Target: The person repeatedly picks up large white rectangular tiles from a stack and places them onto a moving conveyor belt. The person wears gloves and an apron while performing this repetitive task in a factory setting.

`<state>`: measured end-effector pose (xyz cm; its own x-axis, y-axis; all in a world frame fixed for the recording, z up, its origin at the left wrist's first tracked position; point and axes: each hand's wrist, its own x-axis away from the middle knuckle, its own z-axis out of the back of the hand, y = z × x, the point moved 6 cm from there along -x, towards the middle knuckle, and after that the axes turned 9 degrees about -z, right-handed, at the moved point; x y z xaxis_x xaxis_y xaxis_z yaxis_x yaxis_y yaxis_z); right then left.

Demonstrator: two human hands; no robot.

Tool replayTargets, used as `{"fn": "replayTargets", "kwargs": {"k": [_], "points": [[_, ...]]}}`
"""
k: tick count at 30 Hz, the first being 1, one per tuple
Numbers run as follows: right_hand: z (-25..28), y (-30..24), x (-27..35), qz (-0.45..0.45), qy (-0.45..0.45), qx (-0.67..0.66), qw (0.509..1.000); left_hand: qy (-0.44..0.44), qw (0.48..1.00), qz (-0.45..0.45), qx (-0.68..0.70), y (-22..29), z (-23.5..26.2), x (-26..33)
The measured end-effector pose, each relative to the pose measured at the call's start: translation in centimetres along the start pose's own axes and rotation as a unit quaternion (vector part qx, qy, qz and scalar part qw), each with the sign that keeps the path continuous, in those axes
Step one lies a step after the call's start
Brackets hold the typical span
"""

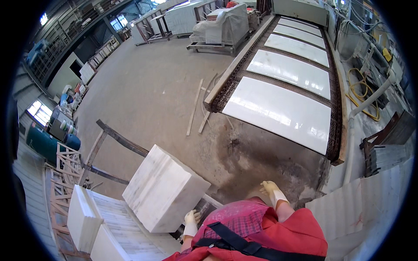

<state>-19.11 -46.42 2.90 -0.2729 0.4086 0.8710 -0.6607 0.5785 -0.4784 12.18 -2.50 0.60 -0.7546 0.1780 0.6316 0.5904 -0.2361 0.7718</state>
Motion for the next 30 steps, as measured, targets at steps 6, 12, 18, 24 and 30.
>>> {"fn": "replayTargets", "kwargs": {"k": [6,12,18,24,30], "points": [[-4.3,-1.6,-0.6,0.003,-0.011,0.029,1.0,-0.033,0.999,-0.009,0.003,2.7,-0.2,-1.8],[-6.5,-2.7,0.4,0.012,0.0,0.076,0.997,-0.017,0.994,0.103,0.042,-3.7,4.6,-2.8],[-7.9,-2.4,1.0,-0.004,0.016,0.094,0.995,0.005,0.99,0.118,0.081,-8.0,8.5,-2.7],[-9.8,-2.5,1.5,-0.023,0.01,0.13,0.991,-0.011,0.991,0.105,0.081,-8.0,9.2,-2.2],[-11.3,-3.0,1.8,-0.02,0.013,0.146,0.989,-0.043,0.998,0.041,0.002,-8.7,9.2,-0.3]]}}
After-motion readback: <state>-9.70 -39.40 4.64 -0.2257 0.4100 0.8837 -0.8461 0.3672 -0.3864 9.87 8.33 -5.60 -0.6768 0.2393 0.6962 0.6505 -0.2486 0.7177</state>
